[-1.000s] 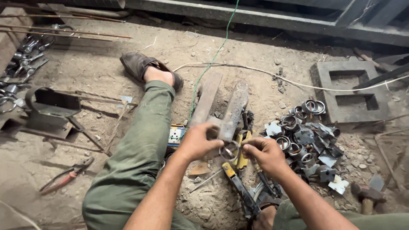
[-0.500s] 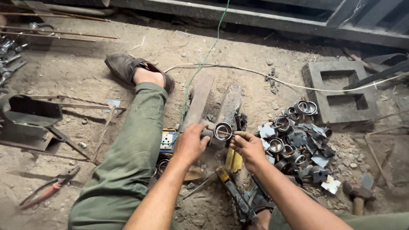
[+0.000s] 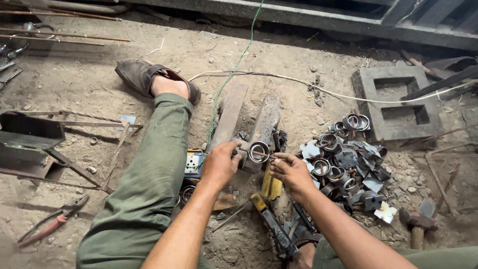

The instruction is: The person sits on the ground and uses a welding torch to join small metal plates to circular metal rings. They hold the pieces with pliers, weld the joints, and then fit the rings onto the plates to check alignment.

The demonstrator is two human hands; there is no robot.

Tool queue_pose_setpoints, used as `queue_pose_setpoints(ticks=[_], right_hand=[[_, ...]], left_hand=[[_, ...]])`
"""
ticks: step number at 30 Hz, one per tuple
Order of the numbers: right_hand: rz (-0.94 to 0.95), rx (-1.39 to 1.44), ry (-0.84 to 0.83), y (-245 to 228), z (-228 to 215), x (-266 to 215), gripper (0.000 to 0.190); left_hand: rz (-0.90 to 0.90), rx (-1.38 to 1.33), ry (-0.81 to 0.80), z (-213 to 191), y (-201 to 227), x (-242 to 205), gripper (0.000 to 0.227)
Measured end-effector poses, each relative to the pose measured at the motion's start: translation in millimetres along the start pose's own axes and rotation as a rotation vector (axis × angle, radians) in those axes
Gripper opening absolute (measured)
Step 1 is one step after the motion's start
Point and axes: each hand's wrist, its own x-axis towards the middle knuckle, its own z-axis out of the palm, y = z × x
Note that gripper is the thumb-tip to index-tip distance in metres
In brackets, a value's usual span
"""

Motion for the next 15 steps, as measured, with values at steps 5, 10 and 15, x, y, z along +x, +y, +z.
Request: queue_pose_setpoints(ticks=[5, 10, 15], right_hand=[[0.004, -0.024, 0.001, -2.1, 1.4, -0.2, 0.029], [-0.068, -0.138, -0.002, -9.6, 1.3, -1.6, 0.023], [-0.072, 0.12, -0.151, -47.3, 1.1, -18.6, 0.018]], left_hand=[[-0.111, 0.026, -0.098, 2.7, 5.0, 2.4, 0.032], [0.01, -0.043, -0.049, -11.6, 12.5, 3.2, 0.02], [0.305, -0.353, 0.01, -47.7, 45.8, 1.5, 0.019]])
